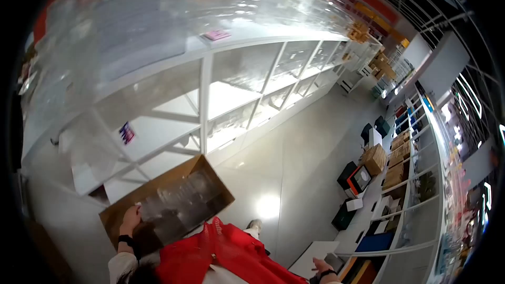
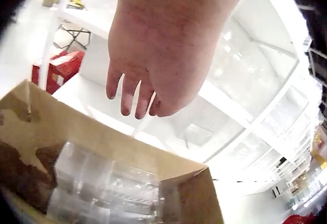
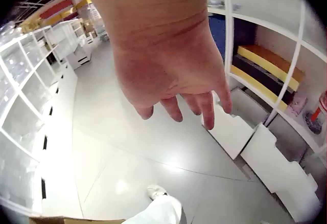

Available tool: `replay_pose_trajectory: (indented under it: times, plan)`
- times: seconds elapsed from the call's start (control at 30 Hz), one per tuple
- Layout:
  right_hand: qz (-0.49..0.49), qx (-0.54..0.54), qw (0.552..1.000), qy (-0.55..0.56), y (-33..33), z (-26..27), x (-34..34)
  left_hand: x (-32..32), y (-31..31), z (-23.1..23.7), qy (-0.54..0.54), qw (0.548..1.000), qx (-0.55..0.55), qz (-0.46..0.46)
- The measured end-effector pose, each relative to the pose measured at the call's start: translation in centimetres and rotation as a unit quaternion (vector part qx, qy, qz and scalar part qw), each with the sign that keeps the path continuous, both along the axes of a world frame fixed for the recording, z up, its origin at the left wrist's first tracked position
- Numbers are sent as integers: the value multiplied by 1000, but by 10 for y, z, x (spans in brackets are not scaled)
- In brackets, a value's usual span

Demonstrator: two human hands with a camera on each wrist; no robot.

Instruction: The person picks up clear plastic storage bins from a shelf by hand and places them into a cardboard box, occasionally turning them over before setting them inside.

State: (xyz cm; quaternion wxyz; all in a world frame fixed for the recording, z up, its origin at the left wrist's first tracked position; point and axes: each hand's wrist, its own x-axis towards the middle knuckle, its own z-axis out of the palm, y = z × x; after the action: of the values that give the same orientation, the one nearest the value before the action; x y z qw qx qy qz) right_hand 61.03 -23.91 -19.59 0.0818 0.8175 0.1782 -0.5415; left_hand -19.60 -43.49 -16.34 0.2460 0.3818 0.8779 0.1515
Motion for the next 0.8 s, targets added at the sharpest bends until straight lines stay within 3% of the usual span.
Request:
replay_pose_trajectory:
  times: [0.03, 0.1, 0.17, 0.2, 0.23, 0.27, 0.3, 0.33, 0.37, 0.4, 0.43, 0.47, 0.6, 0.7, 0.8]
  plan:
    - [22, -21, 999, -14, 4, 11, 3, 6, 30, 6, 13, 1000, 20, -19]
    - [185, 7, 981, -64, 11, 62, 0, 37, 100, 25, 32, 996, 59, -54]
    - [345, 38, 930, -117, 36, 90, 10, 76, 171, 56, -48, 991, 100, -74]
    - [617, 37, 781, -93, 59, 44, 70, 90, 202, 59, -80, 984, 126, -101]
    - [264, 101, 959, 3, 92, 33, 98, 105, 228, 60, -117, 974, 146, -129]
    - [-134, 147, 975, 96, 117, 21, 121, 112, 263, 67, -98, 970, 143, -173]
    - [-69, 220, 973, 19, 142, 68, 105, 118, 298, 79, -84, 963, 138, -216]
    - [111, 260, 958, -38, 180, 74, 116, 129, 330, 99, -63, 962, 157, -217]
    - [389, 375, 826, -162, 228, 43, 154, 139, 362, 121, -41, 960, 177, -214]
    - [621, 441, 592, -265, 277, 15, 178, 146, 392, 134, -10, 952, 215, -217]
    - [523, 489, 667, -208, 327, 4, 183, 152, 419, 146, 21, 943, 251, -217]
    - [321, 447, 822, -149, 339, 100, 89, 161, 445, 171, 21, 932, 272, -240]
    - [303, 561, 770, 11, 446, 98, 8, 193, 532, 271, 127, 870, 363, -309]
    - [368, 486, 785, 105, 489, 105, -61, 191, 590, 314, 238, 825, 405, -314]
    - [420, 342, 830, 131, 529, 68, -81, 182, 639, 354, 338, 798, 417, -275]
